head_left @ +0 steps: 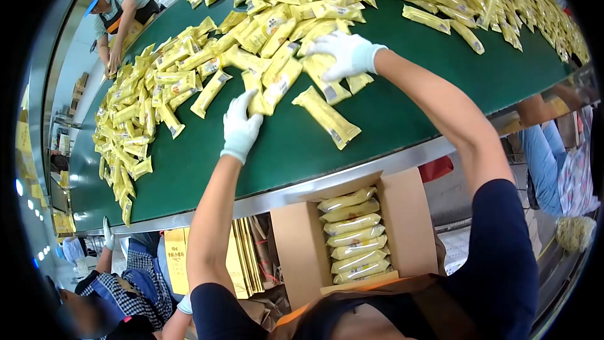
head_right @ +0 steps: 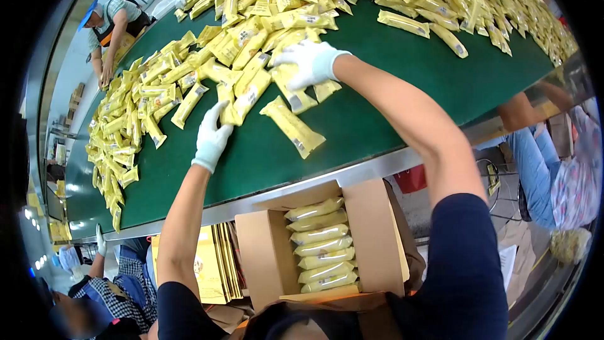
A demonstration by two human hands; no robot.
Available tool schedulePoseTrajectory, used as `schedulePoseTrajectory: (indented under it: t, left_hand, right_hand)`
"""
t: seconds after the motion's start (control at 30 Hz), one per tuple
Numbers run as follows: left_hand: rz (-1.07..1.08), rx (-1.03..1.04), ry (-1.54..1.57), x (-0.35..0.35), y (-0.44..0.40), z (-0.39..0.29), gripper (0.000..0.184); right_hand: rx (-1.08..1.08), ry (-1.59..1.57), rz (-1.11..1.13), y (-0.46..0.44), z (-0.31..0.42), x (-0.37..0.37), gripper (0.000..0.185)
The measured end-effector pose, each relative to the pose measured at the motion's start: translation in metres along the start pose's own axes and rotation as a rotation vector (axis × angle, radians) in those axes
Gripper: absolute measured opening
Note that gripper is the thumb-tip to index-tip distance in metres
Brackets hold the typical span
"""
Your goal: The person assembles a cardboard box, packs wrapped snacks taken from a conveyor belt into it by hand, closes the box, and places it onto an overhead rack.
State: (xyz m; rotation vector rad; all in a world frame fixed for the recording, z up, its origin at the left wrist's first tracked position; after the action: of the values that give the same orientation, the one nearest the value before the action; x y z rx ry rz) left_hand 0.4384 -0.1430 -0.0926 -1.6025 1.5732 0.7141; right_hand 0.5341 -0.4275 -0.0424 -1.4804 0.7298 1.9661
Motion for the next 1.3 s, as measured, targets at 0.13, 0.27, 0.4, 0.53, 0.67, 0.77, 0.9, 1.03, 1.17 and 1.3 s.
schedulePoseTrajectory:
  t: [0.13, 0.27, 0.4, 0.53, 0.67, 0.77, 0.9, 1.03, 1.17, 1.3]
  left_hand:
    - [0.059, 0.021, 0.122, -0.019, 0.063, -0.026, 0.057]
    - [-0.128, 0.049, 0.192, -0.042, 0.086, -0.029, 0.033]
    - [-0.193, 0.247, -0.015, -0.046, 0.062, -0.084, 0.026]
    - [0.169, 0.248, -0.406, 0.003, 0.042, -0.122, 0.057]
    - [0.006, 0.281, -0.238, 0.005, 0.053, -0.105, 0.062]
    - [-0.063, 0.216, 0.180, -0.018, 0.061, -0.113, 0.063]
    - [0.532, 0.464, 0.052, 0.004, 0.063, -0.174, 0.066]
    - [0.475, 0.518, -0.255, 0.011, 0.070, -0.178, 0.060]
    - [0.376, 0.328, -0.341, -0.021, 0.080, -0.129, 0.062]
    - [0.194, 0.123, -0.355, -0.036, 0.096, -0.100, 0.064]
  right_hand:
    - [-0.188, 0.033, 0.111, 0.055, 0.020, -0.006, 0.060]
    - [0.004, -0.004, -0.399, 0.107, 0.014, -0.041, 0.027]
    - [0.311, -0.020, 0.078, 0.109, 0.081, -0.015, 0.055]
    - [0.325, -0.140, 0.115, 0.115, 0.078, 0.014, 0.052]
    - [0.149, -0.262, -0.209, 0.160, 0.069, 0.015, 0.038]
    - [0.252, -0.290, -0.473, 0.175, 0.054, -0.033, 0.046]
    - [0.474, -0.094, -0.198, 0.130, 0.022, -0.022, 0.053]
    - [0.346, 0.261, -0.279, 0.127, 0.038, -0.009, 0.048]
    - [0.134, 0.110, -0.307, 0.149, 0.058, 0.021, 0.051]
    - [0.315, -0.280, -0.332, 0.168, 0.026, 0.006, 0.060]
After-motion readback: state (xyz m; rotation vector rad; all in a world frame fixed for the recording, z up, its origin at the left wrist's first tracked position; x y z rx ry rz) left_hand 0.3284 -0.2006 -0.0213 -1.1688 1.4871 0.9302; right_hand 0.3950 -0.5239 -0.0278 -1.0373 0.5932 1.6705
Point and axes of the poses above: each hand's wrist, its own y-axis away from the middle knuckle, its own x-axis out of the palm, z = x × y, the point moved 5 cm from there along -y, towards the middle knuckle, and after that the axes turned 2 degrees about -x, right-handed, at the moved point
